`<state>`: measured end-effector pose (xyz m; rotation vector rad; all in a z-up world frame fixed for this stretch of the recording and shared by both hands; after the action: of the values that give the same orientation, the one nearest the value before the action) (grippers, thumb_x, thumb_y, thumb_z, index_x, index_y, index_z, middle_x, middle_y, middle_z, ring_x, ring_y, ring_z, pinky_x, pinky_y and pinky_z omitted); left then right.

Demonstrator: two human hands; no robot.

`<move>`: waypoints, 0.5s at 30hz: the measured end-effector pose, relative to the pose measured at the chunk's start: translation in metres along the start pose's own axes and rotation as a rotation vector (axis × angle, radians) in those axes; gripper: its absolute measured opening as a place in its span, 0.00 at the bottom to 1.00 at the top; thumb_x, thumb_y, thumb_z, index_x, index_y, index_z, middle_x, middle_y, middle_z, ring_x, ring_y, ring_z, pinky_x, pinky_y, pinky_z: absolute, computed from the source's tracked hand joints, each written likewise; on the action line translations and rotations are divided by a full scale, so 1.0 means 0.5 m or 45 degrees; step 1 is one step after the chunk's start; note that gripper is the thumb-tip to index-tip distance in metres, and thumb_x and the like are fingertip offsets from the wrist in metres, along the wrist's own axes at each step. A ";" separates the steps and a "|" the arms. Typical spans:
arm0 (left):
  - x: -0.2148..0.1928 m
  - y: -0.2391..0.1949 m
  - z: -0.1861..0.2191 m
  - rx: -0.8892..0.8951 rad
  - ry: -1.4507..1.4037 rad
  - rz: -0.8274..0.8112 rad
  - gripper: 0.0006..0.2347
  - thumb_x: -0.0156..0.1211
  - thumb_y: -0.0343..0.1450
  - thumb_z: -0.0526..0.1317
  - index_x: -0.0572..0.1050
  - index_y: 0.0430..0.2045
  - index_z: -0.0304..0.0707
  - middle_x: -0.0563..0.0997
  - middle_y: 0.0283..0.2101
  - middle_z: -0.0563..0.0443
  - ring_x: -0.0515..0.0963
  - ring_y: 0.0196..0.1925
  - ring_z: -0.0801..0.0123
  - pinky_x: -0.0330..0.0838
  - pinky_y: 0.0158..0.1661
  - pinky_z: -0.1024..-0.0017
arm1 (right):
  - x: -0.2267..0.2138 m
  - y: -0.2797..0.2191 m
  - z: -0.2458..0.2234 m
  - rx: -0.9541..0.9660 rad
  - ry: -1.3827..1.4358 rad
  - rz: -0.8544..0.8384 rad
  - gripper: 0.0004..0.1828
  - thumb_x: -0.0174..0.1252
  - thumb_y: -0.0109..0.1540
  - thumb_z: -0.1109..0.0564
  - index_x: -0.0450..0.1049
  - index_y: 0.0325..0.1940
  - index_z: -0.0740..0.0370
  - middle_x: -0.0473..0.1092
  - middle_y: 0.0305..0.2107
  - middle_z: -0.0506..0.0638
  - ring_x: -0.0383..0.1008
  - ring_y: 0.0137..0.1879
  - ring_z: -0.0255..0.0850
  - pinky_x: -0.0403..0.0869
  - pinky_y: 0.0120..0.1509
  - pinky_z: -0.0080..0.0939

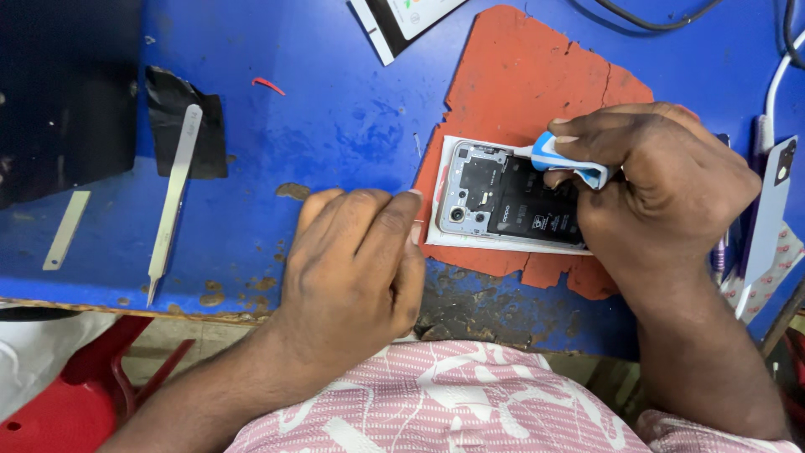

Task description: The person applies adhesive to the edges of a disassembled smartphone chassis using a small brush, then wipes the interior with a cloth. They place the back cover onto the chassis, press it into place, and use a plastic card to smooth the edges. The person then uses a utility knife to trim excess adhesive from the phone's edges.

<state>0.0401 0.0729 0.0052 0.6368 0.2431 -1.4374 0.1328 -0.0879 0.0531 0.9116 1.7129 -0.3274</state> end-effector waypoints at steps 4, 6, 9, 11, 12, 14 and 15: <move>-0.001 0.000 0.000 -0.003 0.007 0.000 0.13 0.62 0.68 0.26 0.76 0.47 0.21 0.76 0.40 0.41 0.77 0.42 0.57 0.69 0.48 0.59 | -0.003 -0.003 0.006 -0.009 -0.003 0.000 0.14 0.61 0.63 0.82 0.76 0.40 0.68 0.78 0.37 0.54 0.82 0.45 0.42 0.77 0.48 0.34; -0.002 0.000 -0.001 -0.013 0.012 0.005 0.13 0.62 0.68 0.26 0.76 0.47 0.22 0.76 0.41 0.40 0.78 0.42 0.56 0.69 0.48 0.59 | -0.004 -0.006 0.010 -0.008 0.002 0.004 0.13 0.61 0.63 0.82 0.76 0.40 0.68 0.78 0.37 0.54 0.82 0.45 0.41 0.77 0.48 0.34; -0.002 0.000 -0.002 -0.027 0.028 0.013 0.13 0.62 0.68 0.26 0.76 0.47 0.22 0.76 0.41 0.40 0.78 0.42 0.56 0.69 0.48 0.59 | -0.007 -0.012 0.013 -0.011 0.011 0.012 0.13 0.61 0.65 0.82 0.76 0.41 0.68 0.78 0.37 0.54 0.83 0.46 0.41 0.77 0.48 0.33; -0.002 -0.001 -0.002 -0.035 0.037 0.022 0.13 0.62 0.67 0.26 0.77 0.47 0.23 0.76 0.41 0.40 0.78 0.42 0.56 0.70 0.49 0.59 | -0.008 -0.014 0.015 -0.013 0.013 0.017 0.13 0.62 0.65 0.81 0.75 0.40 0.68 0.78 0.36 0.54 0.83 0.46 0.41 0.76 0.47 0.34; -0.002 -0.001 -0.002 -0.038 0.040 0.027 0.13 0.62 0.67 0.26 0.77 0.47 0.23 0.77 0.41 0.40 0.78 0.42 0.56 0.70 0.49 0.60 | -0.009 -0.015 0.016 -0.012 0.011 0.018 0.13 0.62 0.65 0.81 0.75 0.40 0.68 0.78 0.36 0.54 0.83 0.46 0.42 0.76 0.47 0.35; -0.002 -0.001 -0.003 -0.044 0.045 0.032 0.13 0.62 0.67 0.26 0.77 0.47 0.23 0.77 0.41 0.40 0.78 0.42 0.56 0.70 0.49 0.60 | -0.011 -0.015 0.018 -0.004 0.002 0.016 0.13 0.62 0.65 0.81 0.75 0.40 0.68 0.78 0.37 0.54 0.83 0.47 0.42 0.76 0.48 0.35; -0.002 -0.001 -0.003 -0.047 0.046 0.030 0.13 0.63 0.67 0.26 0.77 0.47 0.23 0.77 0.41 0.40 0.78 0.42 0.56 0.70 0.49 0.60 | -0.012 -0.016 0.019 0.001 -0.001 0.016 0.13 0.62 0.66 0.81 0.75 0.40 0.67 0.78 0.37 0.53 0.83 0.48 0.42 0.76 0.49 0.35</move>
<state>0.0400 0.0747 0.0044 0.6344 0.2892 -1.3970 0.1343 -0.1013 0.0535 0.9221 1.7059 -0.3201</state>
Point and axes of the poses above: each hand's wrist, its own y-axis towards the middle knuckle, its own x-axis out of the palm, z = x × y, the point moved 10 cm from there along y, towards the middle knuckle
